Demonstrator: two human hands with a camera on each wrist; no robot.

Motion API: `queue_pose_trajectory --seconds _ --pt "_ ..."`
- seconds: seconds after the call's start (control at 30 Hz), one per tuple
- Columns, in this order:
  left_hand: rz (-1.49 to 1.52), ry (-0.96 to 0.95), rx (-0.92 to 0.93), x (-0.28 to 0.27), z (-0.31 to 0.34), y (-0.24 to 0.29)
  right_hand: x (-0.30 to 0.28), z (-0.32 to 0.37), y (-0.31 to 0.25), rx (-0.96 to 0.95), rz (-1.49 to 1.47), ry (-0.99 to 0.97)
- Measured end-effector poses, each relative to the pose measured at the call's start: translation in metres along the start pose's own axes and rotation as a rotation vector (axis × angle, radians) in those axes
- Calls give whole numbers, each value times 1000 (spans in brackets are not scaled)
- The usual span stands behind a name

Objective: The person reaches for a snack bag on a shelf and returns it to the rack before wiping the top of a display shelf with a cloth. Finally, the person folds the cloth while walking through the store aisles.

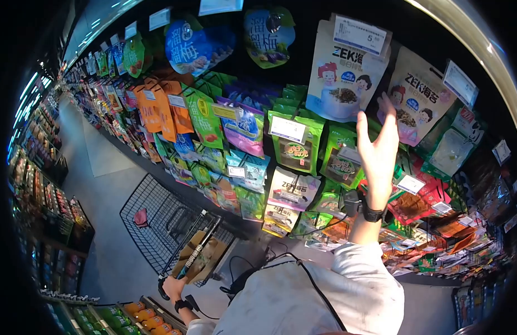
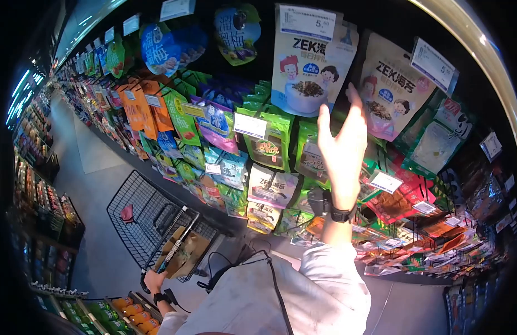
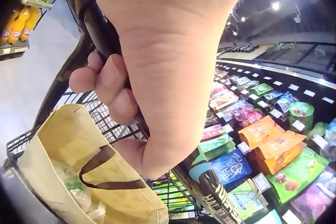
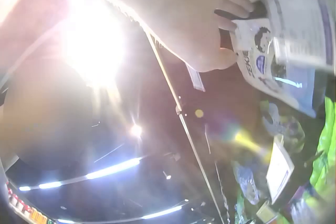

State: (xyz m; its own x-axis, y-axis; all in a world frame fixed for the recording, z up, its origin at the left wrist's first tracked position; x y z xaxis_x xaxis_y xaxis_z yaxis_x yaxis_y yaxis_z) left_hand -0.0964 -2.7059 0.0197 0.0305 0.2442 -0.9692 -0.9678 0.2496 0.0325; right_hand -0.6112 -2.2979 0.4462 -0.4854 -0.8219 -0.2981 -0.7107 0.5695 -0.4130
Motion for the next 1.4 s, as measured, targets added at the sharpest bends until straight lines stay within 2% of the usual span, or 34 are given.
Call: queue_pose_trajectory --seconds 0.07,0.17,0.37,0.5,0.6,0.73,0.77,0.87,0.9,1.0,1.13,1.27,1.4 --pt "5 27 3 -3 4 4 2 0 17 -25 36 -127" --pt "-6 39 11 -10 6 4 4 3 27 77 115 -263" --pt "-16 28 26 2 -3 -1 4 -7 33 96 6 -220" --pt "-9 39 26 -2 0 2 7 -6 42 130 54 -304" --pt "2 37 27 -7 4 3 1 -9 60 -22 68 -282" --pt "-2 42 33 -11 6 6 -11 -8 60 42 73 -258" --pt "-8 45 35 -9 5 5 -15 -7 53 12 38 -273" --pt "-15 40 34 -9 5 5 -22 -7 37 78 40 -400" --pt "-17 35 34 -11 6 6 -23 -4 36 14 10 -354" --pt "-12 21 43 -18 10 11 -28 2 35 -8 -24 -333" --pt "2 35 48 -14 9 9 -38 11 27 -10 51 -331" --pt "-5 43 54 -6 3 1 -44 10 16 82 38 -325" --pt "-11 44 58 -5 3 0 -39 -1 11 27 30 -231"
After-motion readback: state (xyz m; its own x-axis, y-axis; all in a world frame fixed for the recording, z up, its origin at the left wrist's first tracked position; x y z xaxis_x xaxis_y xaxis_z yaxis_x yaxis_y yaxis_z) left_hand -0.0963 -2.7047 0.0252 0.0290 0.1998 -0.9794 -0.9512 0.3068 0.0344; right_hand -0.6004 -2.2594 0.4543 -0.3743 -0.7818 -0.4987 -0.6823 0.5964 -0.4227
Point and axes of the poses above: each hand's wrist, its own z-axis away from the middle knuckle, its own x-axis out of the palm, y = z × x, the point moved 4 cm from there along -z, towards the middle knuckle, and after that the axes turned 4 degrees about -z, right-handed, at the moved point
